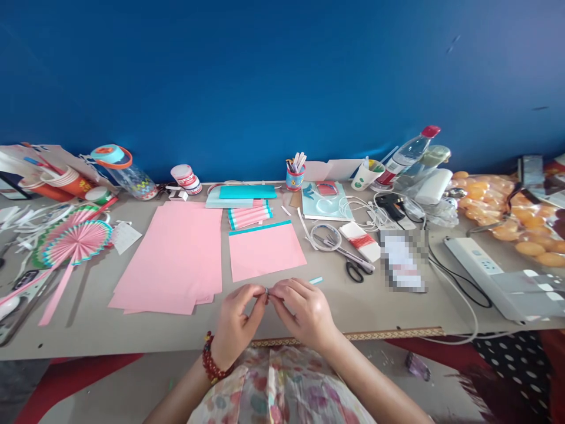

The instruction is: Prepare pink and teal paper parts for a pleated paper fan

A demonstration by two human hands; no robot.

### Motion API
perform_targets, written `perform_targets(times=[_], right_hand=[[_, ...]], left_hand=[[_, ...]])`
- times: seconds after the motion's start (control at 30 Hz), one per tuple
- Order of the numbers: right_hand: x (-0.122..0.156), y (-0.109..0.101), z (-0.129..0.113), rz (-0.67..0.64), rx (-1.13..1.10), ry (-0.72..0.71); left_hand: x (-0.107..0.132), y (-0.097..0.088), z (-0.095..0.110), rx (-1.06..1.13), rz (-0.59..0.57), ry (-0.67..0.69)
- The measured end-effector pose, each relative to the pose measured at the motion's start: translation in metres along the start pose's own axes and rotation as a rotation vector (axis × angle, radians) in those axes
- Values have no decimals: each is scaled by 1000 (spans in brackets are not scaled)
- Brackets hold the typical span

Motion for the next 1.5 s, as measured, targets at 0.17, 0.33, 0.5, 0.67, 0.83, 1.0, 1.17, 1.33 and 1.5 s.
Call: perform_targets(times=[0.17, 0.33, 0.5, 0.67, 0.83, 1.0, 1.17, 1.33, 1.5], right_hand=[[-1, 1, 0, -23, 24, -11], [-3, -1, -1, -49, 44, -41], [-6, -2, 0, -62, 8, -22], [-6, -2, 1, -57, -64, 17], [-6, -3, 2, -61, -125, 51], [-6, -4, 1, -81, -124, 72], [-6, -5, 2, -59, -104, 75], [-5, -6, 3, -64, -108, 80], [-4, -5, 4, -60, -103, 94]], left_hand=[[0, 3, 6, -143, -21, 110], [-1, 5, 8, -179, -26, 134], [0, 4, 9, -110, -48, 113], [1, 3, 9, -40, -50, 96], [0, 4, 8, -31, -57, 93], [0, 4, 11, -94, -48, 122], [0, 4, 13, -121, -51, 129], [0, 5, 13, -134, -52, 132], [1, 7, 12, -151, -64, 129]])
Point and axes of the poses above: each hand's wrist, its own x-axis away from the middle knuckle, its own y-axis out of the palm, z = x × y, the point moved 6 cm from there along -x, towards the middle knuckle, and after that the axes turned 2 degrees about -y, right-handed, at the moved point
